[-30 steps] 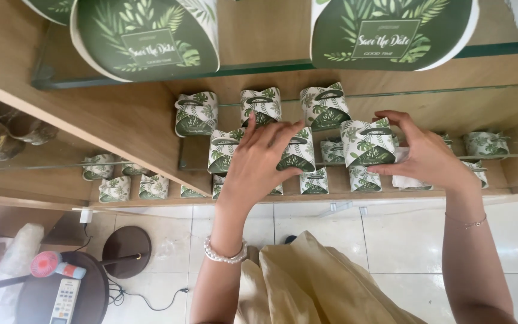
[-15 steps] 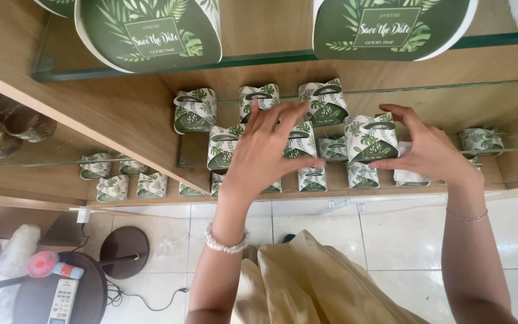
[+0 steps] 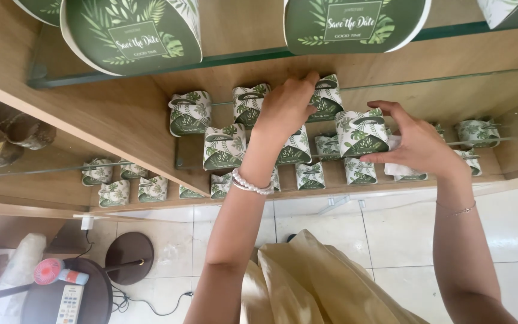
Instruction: The recorder is organizing gift boxes on a shelf and cleaning a glass display shelf with a wipe.
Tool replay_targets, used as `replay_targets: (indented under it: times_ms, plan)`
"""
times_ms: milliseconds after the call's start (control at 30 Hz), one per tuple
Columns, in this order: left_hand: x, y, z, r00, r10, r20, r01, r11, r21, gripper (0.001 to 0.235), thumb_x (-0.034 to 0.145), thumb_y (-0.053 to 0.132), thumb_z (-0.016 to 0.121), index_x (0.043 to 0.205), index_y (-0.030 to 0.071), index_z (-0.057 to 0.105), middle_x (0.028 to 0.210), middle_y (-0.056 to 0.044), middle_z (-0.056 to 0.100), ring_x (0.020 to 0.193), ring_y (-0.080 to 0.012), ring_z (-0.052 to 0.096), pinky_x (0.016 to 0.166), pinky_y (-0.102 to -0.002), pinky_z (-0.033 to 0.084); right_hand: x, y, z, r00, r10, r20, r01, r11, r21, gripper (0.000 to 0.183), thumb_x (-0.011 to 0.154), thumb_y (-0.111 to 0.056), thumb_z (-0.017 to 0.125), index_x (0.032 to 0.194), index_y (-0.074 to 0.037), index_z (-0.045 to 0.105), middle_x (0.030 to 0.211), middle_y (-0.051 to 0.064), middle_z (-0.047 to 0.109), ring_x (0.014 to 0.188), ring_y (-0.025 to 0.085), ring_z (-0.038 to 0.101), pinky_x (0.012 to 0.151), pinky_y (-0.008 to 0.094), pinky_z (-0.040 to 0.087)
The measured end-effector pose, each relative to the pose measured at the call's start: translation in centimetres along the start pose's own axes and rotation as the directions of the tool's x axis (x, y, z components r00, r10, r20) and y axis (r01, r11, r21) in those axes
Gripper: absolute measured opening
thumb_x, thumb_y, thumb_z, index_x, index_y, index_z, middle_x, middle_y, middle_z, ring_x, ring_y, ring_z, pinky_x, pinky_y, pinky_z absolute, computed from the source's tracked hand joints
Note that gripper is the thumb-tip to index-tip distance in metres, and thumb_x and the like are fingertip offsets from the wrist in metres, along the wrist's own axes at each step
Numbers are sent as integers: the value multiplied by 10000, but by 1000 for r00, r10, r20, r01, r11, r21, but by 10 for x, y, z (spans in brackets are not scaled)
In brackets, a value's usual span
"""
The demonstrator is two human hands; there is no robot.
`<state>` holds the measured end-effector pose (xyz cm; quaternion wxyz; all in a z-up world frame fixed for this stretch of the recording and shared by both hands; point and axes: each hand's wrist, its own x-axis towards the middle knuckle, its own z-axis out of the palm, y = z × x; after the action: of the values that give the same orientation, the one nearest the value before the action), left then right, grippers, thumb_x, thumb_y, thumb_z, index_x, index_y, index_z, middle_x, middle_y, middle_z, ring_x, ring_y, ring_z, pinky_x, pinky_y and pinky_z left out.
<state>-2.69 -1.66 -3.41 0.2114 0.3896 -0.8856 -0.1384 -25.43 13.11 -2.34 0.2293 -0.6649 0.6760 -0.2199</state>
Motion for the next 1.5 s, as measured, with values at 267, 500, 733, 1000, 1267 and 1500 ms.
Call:
replay_targets:
  times_ms: [267, 500, 733, 1000, 1267, 1500]
  plan:
    - [-15, -5, -21, 986, 97, -137, -97, 995, 12, 579, 802, 261, 821, 1295, 86, 572, 1064, -172, 707, 938, -405, 710, 736, -520, 570, -2, 19, 6, 995, -96, -24, 94, 992, -80, 1248, 597, -473, 936, 1633, -132, 329, 1505, 181, 534, 1064, 385, 683, 965, 496, 483]
    - [-140, 15, -149, 867, 78, -492, -107, 994, -31, 392, 946, 411, 757, 1200, 126, 671, 973, -48, 724, 743, -235, 707, 583, -349, 543, -60, 121, 34, 909, -372, -190, 314, 909, -274, 879, 681, -209, 798, 1439, -54, 381, 1558, 243, 426, 1390, 337, 490, 1145, 438, 430]
    - [-266, -77, -223, 752, -48, -657, -45, 991, -124, 184, 985, 187, 792, 1129, 114, 703, 995, -26, 733, 841, -206, 722, 681, -291, 576, -63, 74, 140, 990, -144, -10, 143, 968, 207, 545, 855, -72, 758, 1391, -73, 658, 1004, 132, 741, 932, 233, 746, 807, 355, 599]
    - [-342, -238, -288, 652, -332, -681, 355, 928, -112, 311, 941, 191, 776, 1203, 66, 664, 1206, -82, 684, 940, -300, 714, 728, -392, 583, 22, -370, 249, 905, -420, -68, 398, 777, 489, 450, 812, -4, 783, 1253, -55, 708, 1009, -5, 789, 672, 13, 563, 569, 159, 431]
    - [-357, -331, -291, 655, -385, -650, 435, 896, -92, 641, 874, 318, 800, 1392, 65, 521, 1222, -166, 597, 1110, -382, 620, 885, -475, 518, 149, -507, 322, 886, -413, -211, 433, 900, 55, 817, 788, -274, 864, 1472, -37, 485, 1475, 210, 539, 1299, 407, 577, 1034, 470, 495]
    - [-355, -366, -284, 729, -306, -612, 377, 926, -14, 624, 878, 405, 800, 1321, 63, 524, 1157, -129, 632, 1063, -352, 637, 855, -481, 484, 183, -508, 350, 916, -345, -205, 352, 936, -1, 860, 725, -299, 906, 1419, 29, 519, 1351, 250, 633, 1242, 401, 620, 1017, 441, 498]
